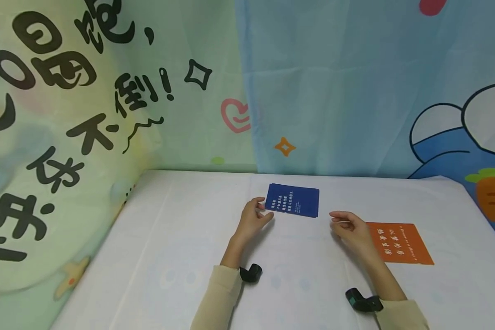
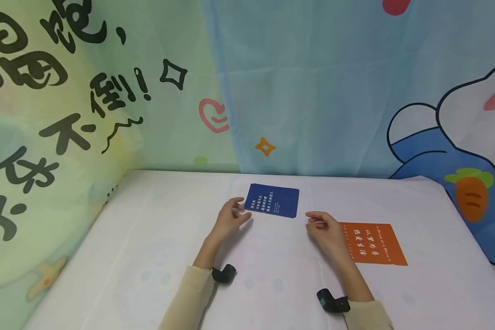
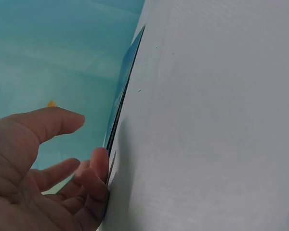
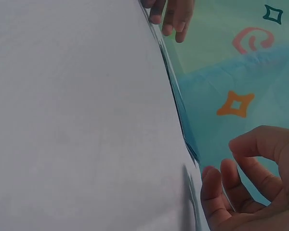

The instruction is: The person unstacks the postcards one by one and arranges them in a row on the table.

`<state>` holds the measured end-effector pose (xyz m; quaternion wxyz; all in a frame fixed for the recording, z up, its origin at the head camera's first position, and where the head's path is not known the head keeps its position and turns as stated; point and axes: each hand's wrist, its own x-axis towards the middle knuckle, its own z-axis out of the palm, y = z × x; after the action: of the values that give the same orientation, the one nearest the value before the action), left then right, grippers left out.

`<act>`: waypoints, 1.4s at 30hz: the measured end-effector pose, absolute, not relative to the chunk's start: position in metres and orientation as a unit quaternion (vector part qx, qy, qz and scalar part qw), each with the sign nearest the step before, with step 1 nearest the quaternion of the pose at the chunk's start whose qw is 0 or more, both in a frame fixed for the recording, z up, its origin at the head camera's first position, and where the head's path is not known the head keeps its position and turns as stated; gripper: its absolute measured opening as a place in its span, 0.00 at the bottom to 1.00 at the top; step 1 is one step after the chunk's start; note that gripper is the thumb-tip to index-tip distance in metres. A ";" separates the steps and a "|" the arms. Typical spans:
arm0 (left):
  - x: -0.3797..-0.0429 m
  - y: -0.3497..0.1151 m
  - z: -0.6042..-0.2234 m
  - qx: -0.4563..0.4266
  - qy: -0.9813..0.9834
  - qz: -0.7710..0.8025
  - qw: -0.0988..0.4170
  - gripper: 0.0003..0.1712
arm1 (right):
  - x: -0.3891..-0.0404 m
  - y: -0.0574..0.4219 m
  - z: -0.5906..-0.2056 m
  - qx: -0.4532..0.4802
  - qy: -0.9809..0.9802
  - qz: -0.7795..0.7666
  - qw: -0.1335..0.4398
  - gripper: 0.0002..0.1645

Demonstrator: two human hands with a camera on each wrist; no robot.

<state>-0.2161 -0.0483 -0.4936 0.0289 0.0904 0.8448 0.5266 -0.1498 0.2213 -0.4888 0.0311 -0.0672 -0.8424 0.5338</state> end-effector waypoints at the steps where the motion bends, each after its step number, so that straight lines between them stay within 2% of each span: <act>1: -0.217 -0.048 -0.494 0.089 0.846 0.525 0.030 0.31 | -0.151 0.220 -0.488 -0.064 -0.843 0.533 0.027 0.21; 9: -0.224 -0.045 -0.499 0.091 0.851 0.517 0.029 0.33 | -0.164 0.210 -0.488 -0.027 -0.842 0.538 -0.013 0.36; 17: -0.229 -0.043 -0.502 0.086 0.866 0.492 0.034 0.36 | -0.177 0.201 -0.490 -0.022 -0.865 0.501 -0.029 0.36; 27: -0.228 -0.044 -0.502 0.090 0.878 0.469 0.040 0.31 | -0.184 0.196 -0.495 -0.033 -0.876 0.479 -0.043 0.37; 42: -0.230 -0.049 -0.508 0.069 0.838 0.540 0.043 0.26 | -0.183 0.195 -0.501 -0.091 -0.838 0.538 -0.014 0.30</act>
<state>-0.2302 -0.0485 -0.5077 0.0429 0.0694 0.8376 0.5402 -0.1826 0.1946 -0.5005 -0.0142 -0.0914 -0.8379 0.5379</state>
